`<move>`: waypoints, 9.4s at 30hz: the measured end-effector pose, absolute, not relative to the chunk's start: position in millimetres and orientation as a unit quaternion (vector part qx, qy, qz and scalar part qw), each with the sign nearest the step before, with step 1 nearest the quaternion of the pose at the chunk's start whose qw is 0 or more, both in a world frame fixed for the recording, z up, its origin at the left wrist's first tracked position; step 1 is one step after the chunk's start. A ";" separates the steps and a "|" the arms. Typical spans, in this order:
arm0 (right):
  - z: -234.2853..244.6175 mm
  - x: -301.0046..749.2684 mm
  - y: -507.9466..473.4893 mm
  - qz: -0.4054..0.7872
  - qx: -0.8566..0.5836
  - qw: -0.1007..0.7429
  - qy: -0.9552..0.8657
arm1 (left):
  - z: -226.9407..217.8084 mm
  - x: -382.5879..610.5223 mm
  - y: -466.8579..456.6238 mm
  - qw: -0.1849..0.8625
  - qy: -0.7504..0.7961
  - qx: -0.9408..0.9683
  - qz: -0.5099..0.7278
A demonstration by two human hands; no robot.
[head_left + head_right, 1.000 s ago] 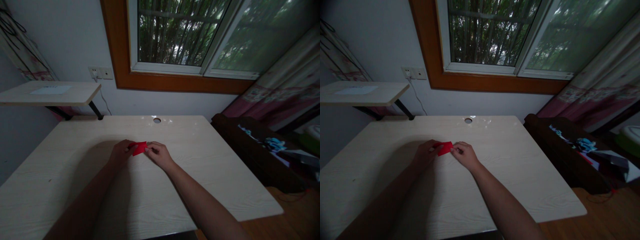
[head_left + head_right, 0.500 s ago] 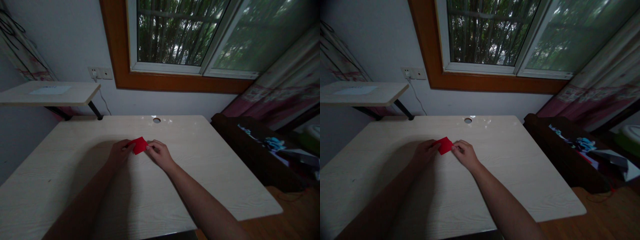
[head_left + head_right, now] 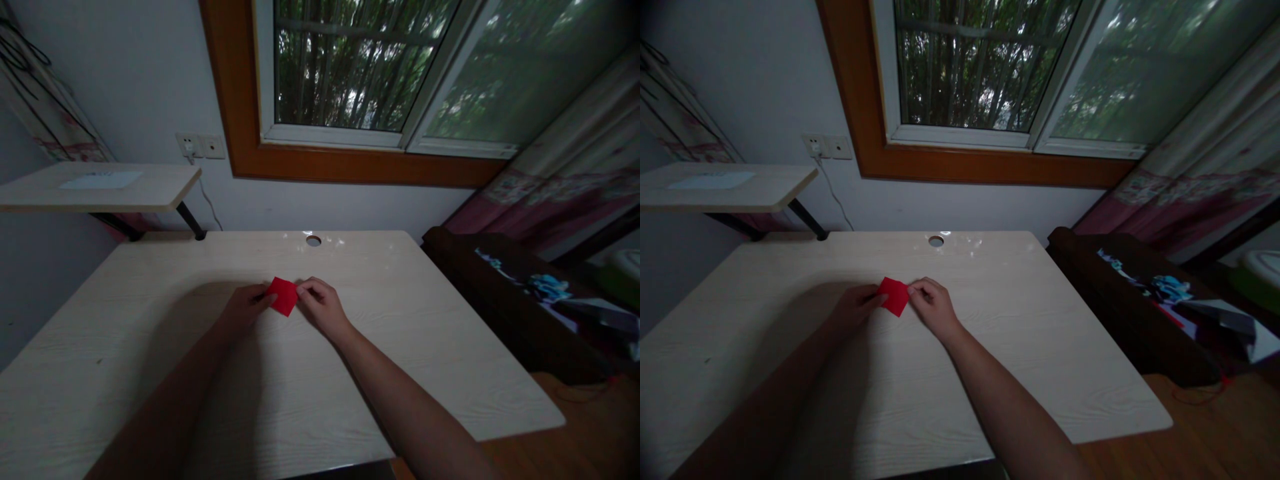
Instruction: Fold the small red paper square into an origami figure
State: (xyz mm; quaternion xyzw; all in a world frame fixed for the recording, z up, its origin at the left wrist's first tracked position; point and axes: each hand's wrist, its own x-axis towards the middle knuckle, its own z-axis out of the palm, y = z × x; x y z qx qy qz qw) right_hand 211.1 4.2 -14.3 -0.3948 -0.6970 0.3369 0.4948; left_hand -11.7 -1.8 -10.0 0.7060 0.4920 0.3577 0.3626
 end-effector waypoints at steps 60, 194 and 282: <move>-11.8 209.1 2.2 0.333 -0.355 0.487 -0.726 | -5.4 -12.2 -4.0 0.390 0.472 0.657 0.439; -25.4 199.4 3.1 0.502 -0.389 0.505 -0.584 | -21.8 -0.1 -4.2 0.449 0.436 0.654 0.426; -20.2 197.8 3.9 0.571 -0.354 0.534 -0.513 | -12.5 -5.1 -3.9 0.321 0.388 0.801 0.324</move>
